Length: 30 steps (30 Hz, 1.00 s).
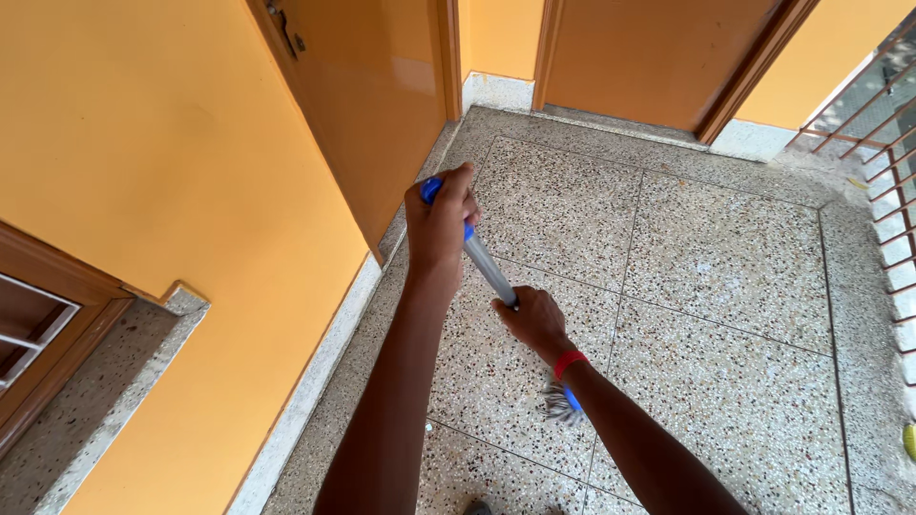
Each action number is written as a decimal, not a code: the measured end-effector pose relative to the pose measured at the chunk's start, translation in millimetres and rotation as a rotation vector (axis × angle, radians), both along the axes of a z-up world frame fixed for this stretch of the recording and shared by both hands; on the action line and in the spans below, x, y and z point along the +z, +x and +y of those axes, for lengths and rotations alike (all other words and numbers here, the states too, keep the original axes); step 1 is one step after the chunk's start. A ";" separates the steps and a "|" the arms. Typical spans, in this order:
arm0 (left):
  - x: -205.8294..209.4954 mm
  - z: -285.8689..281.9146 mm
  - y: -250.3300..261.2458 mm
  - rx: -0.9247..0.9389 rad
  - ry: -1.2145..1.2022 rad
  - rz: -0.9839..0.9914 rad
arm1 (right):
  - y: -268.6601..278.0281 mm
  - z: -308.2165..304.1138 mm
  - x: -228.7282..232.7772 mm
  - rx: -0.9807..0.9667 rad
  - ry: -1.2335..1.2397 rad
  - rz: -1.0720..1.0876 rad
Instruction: The person mops the floor of a balcony using a mop, dipping it into a bucket of water and moving it across the tiles.
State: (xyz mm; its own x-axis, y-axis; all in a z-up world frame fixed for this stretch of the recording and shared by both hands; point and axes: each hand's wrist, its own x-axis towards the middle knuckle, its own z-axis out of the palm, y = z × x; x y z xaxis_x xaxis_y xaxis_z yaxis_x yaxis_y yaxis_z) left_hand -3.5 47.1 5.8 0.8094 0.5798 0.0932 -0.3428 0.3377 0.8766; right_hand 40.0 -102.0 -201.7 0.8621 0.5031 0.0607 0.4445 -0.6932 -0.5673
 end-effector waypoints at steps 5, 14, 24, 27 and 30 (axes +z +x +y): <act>-61.0 -10.4 5.0 0.038 -0.096 0.167 | 8.1 -27.5 -58.7 -0.142 0.165 0.259; -27.8 -8.7 -29.2 -0.011 0.012 0.089 | 5.5 -2.1 -65.8 -0.127 0.317 0.165; 18.4 -10.6 -49.0 0.064 0.298 0.003 | 31.2 70.1 -44.2 0.032 0.460 0.230; 11.6 -20.5 -53.5 0.094 0.430 0.074 | 55.4 82.9 -76.2 0.133 0.448 0.245; 3.0 -30.3 -56.3 0.082 0.558 0.081 | 78.0 84.8 -115.7 0.294 0.726 0.511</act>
State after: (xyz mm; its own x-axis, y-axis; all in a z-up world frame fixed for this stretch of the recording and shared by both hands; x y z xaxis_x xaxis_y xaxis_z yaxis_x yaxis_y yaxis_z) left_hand -59.8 16.8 8.8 0.7810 0.5223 0.3425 -0.2723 -0.2088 0.9393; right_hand 117.9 -17.3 -317.4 0.7154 0.6923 0.0948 0.1232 0.0086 -0.9924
